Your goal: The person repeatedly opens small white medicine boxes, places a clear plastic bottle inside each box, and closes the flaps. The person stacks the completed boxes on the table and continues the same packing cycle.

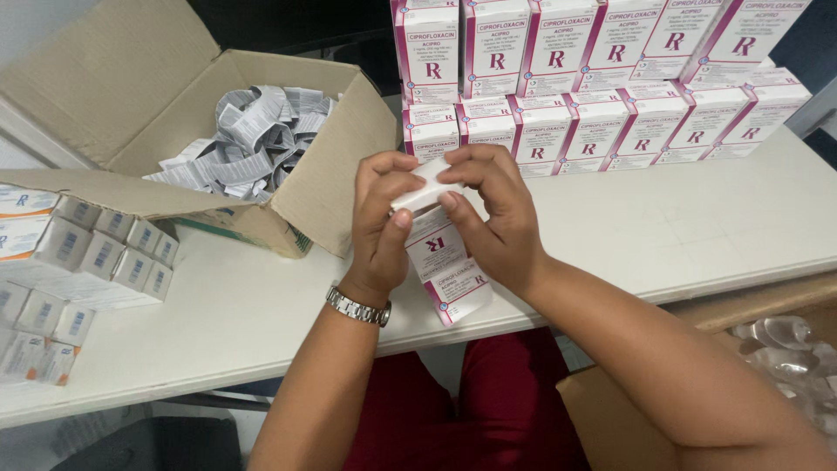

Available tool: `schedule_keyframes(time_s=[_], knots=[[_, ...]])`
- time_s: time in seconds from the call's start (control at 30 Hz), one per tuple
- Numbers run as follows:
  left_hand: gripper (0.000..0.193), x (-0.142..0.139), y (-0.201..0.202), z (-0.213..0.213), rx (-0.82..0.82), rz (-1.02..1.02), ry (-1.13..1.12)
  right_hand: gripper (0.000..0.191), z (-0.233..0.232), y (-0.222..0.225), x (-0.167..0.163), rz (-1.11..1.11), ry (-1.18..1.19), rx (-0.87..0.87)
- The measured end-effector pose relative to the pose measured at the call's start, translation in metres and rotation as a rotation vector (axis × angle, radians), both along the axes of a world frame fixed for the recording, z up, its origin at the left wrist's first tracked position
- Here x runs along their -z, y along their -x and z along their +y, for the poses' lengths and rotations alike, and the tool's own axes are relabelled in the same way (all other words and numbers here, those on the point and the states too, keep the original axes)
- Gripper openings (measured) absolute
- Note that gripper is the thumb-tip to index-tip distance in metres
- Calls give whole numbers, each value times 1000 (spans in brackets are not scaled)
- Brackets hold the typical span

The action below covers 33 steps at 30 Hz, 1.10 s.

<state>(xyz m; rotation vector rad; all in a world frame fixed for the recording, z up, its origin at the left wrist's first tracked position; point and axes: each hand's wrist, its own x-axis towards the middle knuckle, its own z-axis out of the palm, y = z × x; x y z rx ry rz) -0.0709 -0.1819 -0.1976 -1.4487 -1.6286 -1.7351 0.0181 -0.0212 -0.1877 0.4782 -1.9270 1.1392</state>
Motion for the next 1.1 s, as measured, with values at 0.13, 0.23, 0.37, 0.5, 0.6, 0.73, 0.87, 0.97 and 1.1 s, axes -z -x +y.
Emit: schedule_keyframes(time_s=[0.13,0.23,0.37,0.5,0.6,0.73,0.87,0.97,1.1], knots=[[46,-4,1,1,67,-13,23,10,6,6,4,-33,5,-5],[37,-6,1,4,87,-94,34,8,9,9,5,-92,73,-69],[28,-9,0,6,198,-132,7,29,21,9,0,14,-220,-32],[20,-15,0,7,148,-118,92,48,31,13,-4,60,-575,7],[12,-20,1,9,93,-148,124,51,30,16,0,47,-547,21],[6,-25,3,12,131,-277,96,49,26,17,4,62,-563,73],[10,-27,4,12,235,-396,40,57,25,18,3,3,-476,77],[14,-28,4,12,174,-333,78,60,25,18,1,-49,-401,58],[14,-28,5,12,221,-372,43,60,21,17,1,-10,-347,33]])
